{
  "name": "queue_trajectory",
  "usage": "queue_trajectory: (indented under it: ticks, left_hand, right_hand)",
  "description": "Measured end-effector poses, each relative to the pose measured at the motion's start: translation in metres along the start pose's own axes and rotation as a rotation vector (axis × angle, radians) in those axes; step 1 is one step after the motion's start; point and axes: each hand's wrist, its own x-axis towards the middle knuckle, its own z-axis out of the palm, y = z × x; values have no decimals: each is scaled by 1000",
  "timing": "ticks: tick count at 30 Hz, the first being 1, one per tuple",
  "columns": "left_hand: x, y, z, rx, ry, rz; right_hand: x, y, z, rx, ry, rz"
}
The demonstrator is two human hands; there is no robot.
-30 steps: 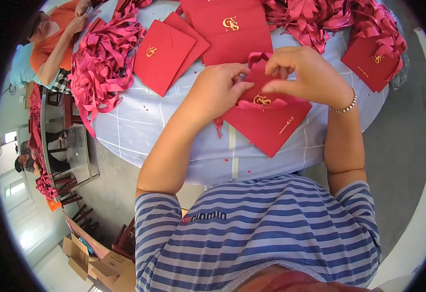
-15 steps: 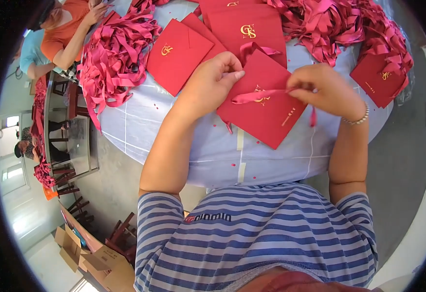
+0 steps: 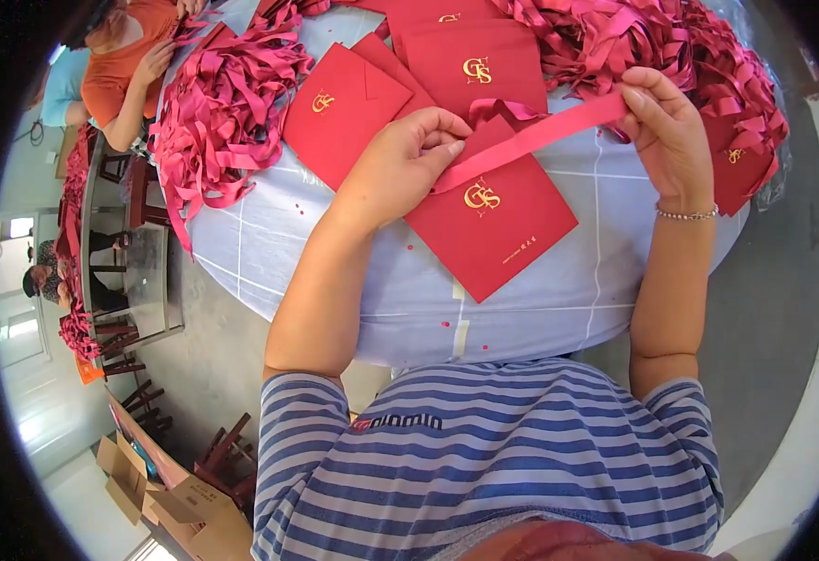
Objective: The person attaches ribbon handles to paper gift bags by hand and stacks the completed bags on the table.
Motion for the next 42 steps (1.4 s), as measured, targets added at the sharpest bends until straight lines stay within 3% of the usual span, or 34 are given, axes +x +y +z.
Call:
queue_trajectory:
  ticks: [5,12,14,15,17,19,21,26,28,29,31,35,38,40,42]
  left_hand:
    - [-1,0,0,40,-29,-11]
    - [-2,-1,0,-62,-44,-11]
    - [-3,0,0,-85,-21,-31]
    - [-4,0,0,-109,-45,-35]
    - [-4,0,0,-132,-70,-40]
    - [-2,-4,0,-10,-42,-5]
    - [-3,-3,1,-4,-40,1]
    - [-7,3,6,71,-20,50]
    - [-9,7,8,102,-3,49]
    - [-9,5,9,102,-4,47]
    - [-9,1,10,95,50,75]
    - [-10,1,12,95,43,91]
    - [-10,-3,12,116,72,120]
    - [-10,-2,13,130,81,127]
    - [-11,1,14,134,82,140]
  right_hand:
    - [6,20,-1,276,-34,-11]
    - [4,21,34,255,127,-34]
    - [4,24,29,456,-69,30]
    - [4,24,29,457,-70,33]
    - [1,25,29,422,-331,224]
    - [-6,24,51,252,-230,220]
    - [-10,25,63,-444,-239,218]
    - [-21,26,83,-677,-158,189]
    - [-19,36,80,-865,-266,-260]
    - [-20,36,80,-864,-265,-258]
    - [-23,28,87,-663,-165,-6]
    - [-24,28,89,-570,-129,71]
    - [-25,41,85,-789,-185,-67]
    - [-21,48,86,-940,-220,-450]
    - [-24,39,92,-979,-221,-393]
